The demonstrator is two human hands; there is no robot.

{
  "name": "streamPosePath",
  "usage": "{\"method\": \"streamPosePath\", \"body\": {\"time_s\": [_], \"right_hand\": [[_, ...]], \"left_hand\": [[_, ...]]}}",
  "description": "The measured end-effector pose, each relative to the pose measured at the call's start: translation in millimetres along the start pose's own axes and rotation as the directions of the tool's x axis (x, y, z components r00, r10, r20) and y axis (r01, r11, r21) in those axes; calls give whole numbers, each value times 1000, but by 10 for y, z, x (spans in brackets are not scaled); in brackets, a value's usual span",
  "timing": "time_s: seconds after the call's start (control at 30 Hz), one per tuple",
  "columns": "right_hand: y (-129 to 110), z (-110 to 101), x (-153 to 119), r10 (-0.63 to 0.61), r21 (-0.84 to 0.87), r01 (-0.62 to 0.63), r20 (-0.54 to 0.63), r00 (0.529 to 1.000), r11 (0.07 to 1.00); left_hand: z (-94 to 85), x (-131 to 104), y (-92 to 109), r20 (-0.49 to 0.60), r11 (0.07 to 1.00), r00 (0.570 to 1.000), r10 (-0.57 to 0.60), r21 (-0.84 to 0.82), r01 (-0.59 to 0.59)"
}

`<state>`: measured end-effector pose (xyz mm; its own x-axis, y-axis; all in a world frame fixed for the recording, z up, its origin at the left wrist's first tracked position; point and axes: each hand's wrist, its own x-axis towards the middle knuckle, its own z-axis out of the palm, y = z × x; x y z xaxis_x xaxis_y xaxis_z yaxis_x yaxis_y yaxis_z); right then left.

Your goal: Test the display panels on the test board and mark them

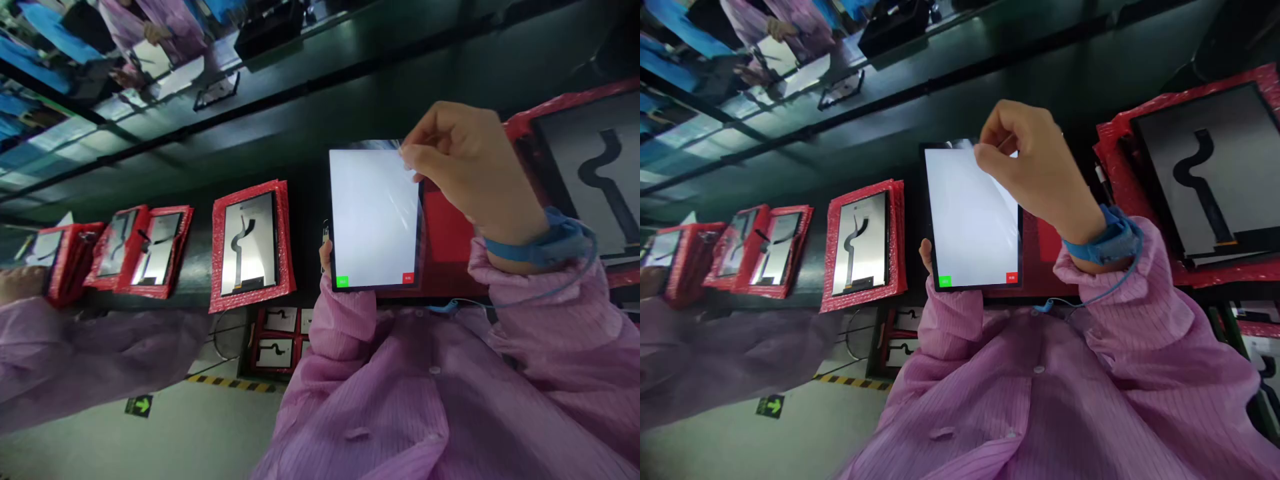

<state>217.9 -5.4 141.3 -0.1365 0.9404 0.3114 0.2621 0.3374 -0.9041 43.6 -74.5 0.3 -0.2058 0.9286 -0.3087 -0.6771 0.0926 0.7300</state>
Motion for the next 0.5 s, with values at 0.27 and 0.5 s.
{"method": "streamPosePath", "body": {"time_s": [0.27,0.5], "right_hand": [[345,-251,-45,-249,-83,265,166,954,961],[683,-413,-48,-393,55,389,172,904,920]], "left_hand": [[108,-19,63,129,994,990,-59,-88,70],[212,-52,153,177,997,981,-76,4,77]]}}
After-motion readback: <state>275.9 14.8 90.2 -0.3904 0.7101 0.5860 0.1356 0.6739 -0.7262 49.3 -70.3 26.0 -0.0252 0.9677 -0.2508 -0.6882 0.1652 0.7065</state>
